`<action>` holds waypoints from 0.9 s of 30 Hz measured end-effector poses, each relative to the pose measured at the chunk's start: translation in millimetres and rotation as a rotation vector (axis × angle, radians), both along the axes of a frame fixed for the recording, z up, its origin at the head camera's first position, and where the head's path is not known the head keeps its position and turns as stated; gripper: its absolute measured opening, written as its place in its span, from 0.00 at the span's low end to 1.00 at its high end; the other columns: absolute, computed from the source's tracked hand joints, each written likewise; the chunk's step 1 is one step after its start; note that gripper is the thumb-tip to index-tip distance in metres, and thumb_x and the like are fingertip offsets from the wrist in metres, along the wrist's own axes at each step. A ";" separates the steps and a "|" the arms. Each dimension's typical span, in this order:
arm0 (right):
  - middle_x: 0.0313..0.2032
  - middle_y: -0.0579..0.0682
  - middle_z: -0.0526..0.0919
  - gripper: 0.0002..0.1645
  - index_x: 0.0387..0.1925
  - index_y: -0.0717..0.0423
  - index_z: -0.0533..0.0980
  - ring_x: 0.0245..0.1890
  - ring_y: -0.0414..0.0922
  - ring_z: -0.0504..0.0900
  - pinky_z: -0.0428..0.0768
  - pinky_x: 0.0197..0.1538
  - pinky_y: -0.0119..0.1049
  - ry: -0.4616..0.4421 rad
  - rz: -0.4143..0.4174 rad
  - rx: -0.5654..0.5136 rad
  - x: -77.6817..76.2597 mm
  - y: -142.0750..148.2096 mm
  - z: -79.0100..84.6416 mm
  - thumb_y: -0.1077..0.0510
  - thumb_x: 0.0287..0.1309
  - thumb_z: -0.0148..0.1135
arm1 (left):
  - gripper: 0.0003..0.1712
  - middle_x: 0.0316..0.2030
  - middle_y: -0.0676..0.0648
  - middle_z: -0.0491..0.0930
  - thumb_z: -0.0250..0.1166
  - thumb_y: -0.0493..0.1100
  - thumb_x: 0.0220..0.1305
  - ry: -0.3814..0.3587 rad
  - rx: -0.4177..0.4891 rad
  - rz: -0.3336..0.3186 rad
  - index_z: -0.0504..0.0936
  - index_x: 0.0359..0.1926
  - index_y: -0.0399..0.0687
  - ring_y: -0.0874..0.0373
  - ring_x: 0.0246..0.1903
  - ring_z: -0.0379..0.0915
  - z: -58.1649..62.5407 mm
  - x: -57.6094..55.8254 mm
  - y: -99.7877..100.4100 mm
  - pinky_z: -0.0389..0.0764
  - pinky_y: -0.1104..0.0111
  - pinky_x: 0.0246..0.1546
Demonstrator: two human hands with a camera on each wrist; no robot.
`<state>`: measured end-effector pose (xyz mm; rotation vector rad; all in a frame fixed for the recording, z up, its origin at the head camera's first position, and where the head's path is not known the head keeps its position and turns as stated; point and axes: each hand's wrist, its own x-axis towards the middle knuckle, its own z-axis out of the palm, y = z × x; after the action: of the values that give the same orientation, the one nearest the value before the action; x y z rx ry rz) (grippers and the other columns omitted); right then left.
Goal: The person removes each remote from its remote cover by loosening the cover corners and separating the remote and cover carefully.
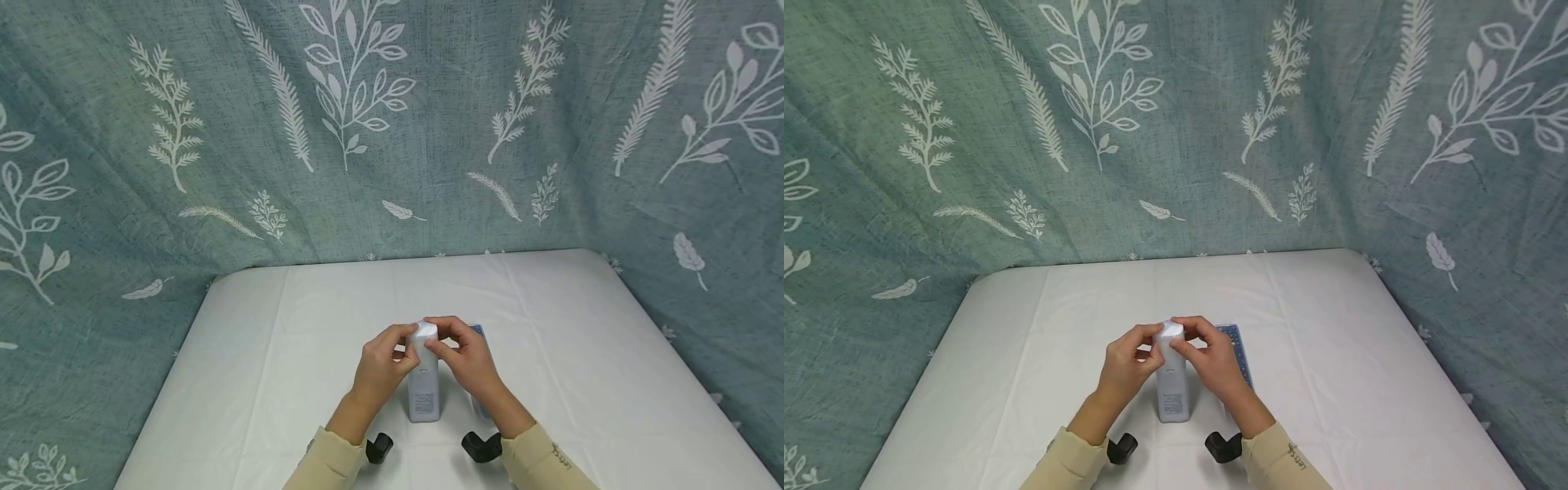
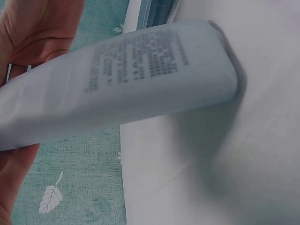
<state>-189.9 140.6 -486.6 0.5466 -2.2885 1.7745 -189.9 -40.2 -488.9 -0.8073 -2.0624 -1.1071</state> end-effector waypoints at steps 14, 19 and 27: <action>0.41 0.57 0.83 0.18 0.54 0.58 0.78 0.39 0.33 0.80 0.87 0.35 0.31 0.015 -0.018 0.035 11.4 -6.6 21.8 0.64 0.62 0.66 | 0.13 0.36 0.41 0.89 0.63 0.24 0.51 0.007 0.020 0.035 0.79 0.38 0.38 0.56 0.28 0.87 -1.6 -0.4 -0.4 0.82 0.83 0.27; 0.40 0.59 0.83 0.18 0.54 0.63 0.77 0.39 0.32 0.79 0.87 0.34 0.32 0.030 -0.009 0.041 15.7 -8.7 31.0 0.67 0.62 0.65 | 0.12 0.35 0.41 0.89 0.63 0.24 0.50 0.010 0.047 0.026 0.79 0.36 0.39 0.56 0.27 0.87 -0.9 -0.9 -0.7 0.82 0.83 0.27; 0.40 0.59 0.82 0.18 0.54 0.64 0.77 0.39 0.32 0.78 0.88 0.33 0.37 0.043 0.013 0.041 15.3 -7.2 28.2 0.68 0.63 0.63 | 0.12 0.33 0.40 0.89 0.63 0.23 0.47 0.026 0.104 0.011 0.80 0.33 0.38 0.57 0.25 0.86 1.1 -0.1 0.0 0.82 0.82 0.27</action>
<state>-174.6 133.4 -458.4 0.6022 -2.3016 1.7082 -190.0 -40.2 -487.8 -0.7541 -1.9684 -1.1815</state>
